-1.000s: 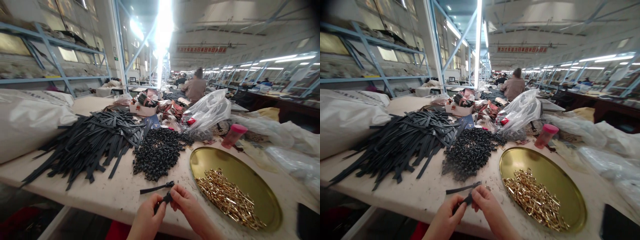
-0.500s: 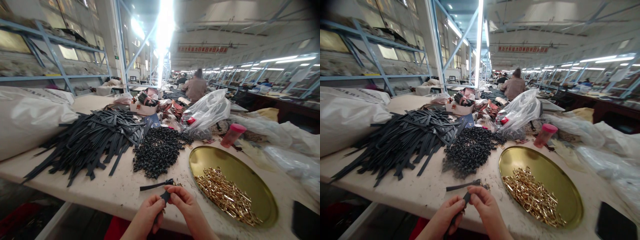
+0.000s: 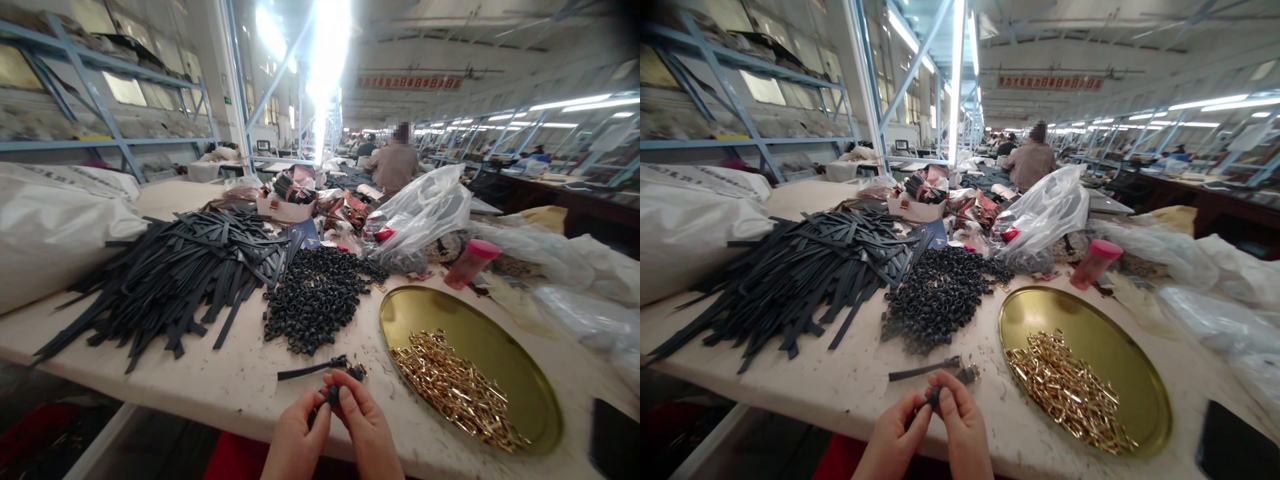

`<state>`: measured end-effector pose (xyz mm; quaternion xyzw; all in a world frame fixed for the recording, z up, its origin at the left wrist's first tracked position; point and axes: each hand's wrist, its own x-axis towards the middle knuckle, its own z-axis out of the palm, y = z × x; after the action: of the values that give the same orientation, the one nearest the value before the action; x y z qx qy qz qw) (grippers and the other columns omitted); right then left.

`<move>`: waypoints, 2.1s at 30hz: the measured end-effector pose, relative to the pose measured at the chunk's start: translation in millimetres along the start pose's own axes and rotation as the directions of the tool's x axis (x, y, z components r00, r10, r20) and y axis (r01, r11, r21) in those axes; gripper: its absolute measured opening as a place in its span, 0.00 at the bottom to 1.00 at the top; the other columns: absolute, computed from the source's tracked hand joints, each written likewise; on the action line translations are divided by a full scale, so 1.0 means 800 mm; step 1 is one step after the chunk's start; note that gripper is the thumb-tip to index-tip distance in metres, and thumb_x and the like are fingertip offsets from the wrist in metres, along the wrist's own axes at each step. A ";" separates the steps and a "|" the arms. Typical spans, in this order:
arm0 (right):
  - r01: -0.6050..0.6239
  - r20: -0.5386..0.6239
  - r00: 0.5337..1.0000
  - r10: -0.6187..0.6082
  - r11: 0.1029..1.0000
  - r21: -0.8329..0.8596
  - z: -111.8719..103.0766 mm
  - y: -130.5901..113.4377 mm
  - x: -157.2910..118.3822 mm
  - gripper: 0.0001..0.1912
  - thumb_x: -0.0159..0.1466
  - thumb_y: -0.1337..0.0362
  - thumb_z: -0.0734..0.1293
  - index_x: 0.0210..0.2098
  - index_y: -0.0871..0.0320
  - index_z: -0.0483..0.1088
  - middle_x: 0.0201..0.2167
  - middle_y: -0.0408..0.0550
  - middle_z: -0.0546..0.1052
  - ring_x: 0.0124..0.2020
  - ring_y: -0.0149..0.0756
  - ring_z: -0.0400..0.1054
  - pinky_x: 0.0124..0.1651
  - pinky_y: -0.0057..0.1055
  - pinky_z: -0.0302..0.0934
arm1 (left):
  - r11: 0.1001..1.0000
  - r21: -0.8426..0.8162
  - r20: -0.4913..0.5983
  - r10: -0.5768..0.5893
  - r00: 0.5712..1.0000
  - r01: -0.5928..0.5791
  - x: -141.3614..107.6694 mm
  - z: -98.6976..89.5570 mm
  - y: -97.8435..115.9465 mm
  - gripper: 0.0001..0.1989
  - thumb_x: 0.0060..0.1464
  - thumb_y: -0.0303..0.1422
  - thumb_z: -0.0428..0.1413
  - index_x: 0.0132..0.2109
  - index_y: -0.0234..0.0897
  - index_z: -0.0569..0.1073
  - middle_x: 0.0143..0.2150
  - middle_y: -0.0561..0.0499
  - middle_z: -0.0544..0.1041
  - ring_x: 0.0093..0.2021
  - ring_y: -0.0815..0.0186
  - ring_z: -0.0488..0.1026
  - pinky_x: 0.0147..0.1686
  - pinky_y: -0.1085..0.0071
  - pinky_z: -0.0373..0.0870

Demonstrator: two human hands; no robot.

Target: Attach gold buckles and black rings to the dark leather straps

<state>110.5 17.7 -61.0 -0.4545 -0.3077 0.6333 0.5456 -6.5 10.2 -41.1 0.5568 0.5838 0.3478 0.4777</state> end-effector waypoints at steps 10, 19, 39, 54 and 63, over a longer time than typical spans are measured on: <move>-0.130 -0.098 0.983 0.153 0.970 0.205 0.006 0.018 -0.005 0.16 0.43 0.57 0.74 0.30 0.57 0.74 0.26 0.44 0.75 0.25 0.32 0.66 0.32 0.30 0.61 | 0.999 -0.035 -0.038 0.019 0.999 -0.020 -0.005 0.001 0.001 0.12 0.53 0.37 0.47 0.30 0.35 0.69 0.25 0.54 0.69 0.28 0.66 0.65 0.29 0.74 0.59; -0.056 0.010 0.998 0.056 0.998 0.002 -0.005 0.000 -0.016 0.13 0.50 0.57 0.71 0.29 0.59 0.72 0.22 0.41 0.72 0.23 0.29 0.60 0.28 0.27 0.56 | 0.993 -0.106 0.103 0.063 0.993 -0.052 -0.027 -0.009 0.029 0.09 0.49 0.26 0.46 0.38 0.36 0.66 0.30 0.53 0.71 0.31 0.67 0.67 0.33 0.74 0.61; -0.487 0.444 0.823 0.355 0.843 0.227 -0.017 0.007 -0.038 0.15 0.51 0.56 0.71 0.31 0.60 0.68 0.21 0.40 0.69 0.21 0.25 0.62 0.27 0.23 0.57 | 0.967 0.249 0.092 -0.080 0.992 0.055 -0.031 -0.021 0.020 0.05 0.47 0.34 0.51 0.31 0.37 0.64 0.25 0.55 0.71 0.27 0.67 0.68 0.27 0.75 0.59; 0.026 -0.002 1.000 -0.029 0.915 -0.402 -0.026 0.000 -0.010 0.14 0.54 0.54 0.66 0.24 0.57 0.60 0.18 0.36 0.62 0.21 0.27 0.56 0.25 0.25 0.51 | 0.908 -0.307 0.305 -0.190 0.933 0.285 -0.010 -0.013 0.008 0.13 0.43 0.38 0.56 0.33 0.32 0.67 0.24 0.55 0.70 0.21 0.74 0.63 0.23 0.76 0.58; 0.068 0.289 0.949 0.128 0.810 -0.583 -0.036 -0.021 -0.009 0.10 0.57 0.56 0.60 0.28 0.57 0.60 0.17 0.35 0.58 0.19 0.26 0.51 0.22 0.24 0.46 | 0.816 -0.386 0.407 -0.267 0.873 0.430 -0.011 -0.020 0.008 0.16 0.40 0.38 0.60 0.35 0.31 0.69 0.25 0.53 0.73 0.22 0.73 0.67 0.24 0.77 0.58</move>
<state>143.4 11.1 -55.5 -0.4984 -0.5631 0.5803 0.3126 -20.3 4.8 -29.0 0.3583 0.4865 0.2828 0.7449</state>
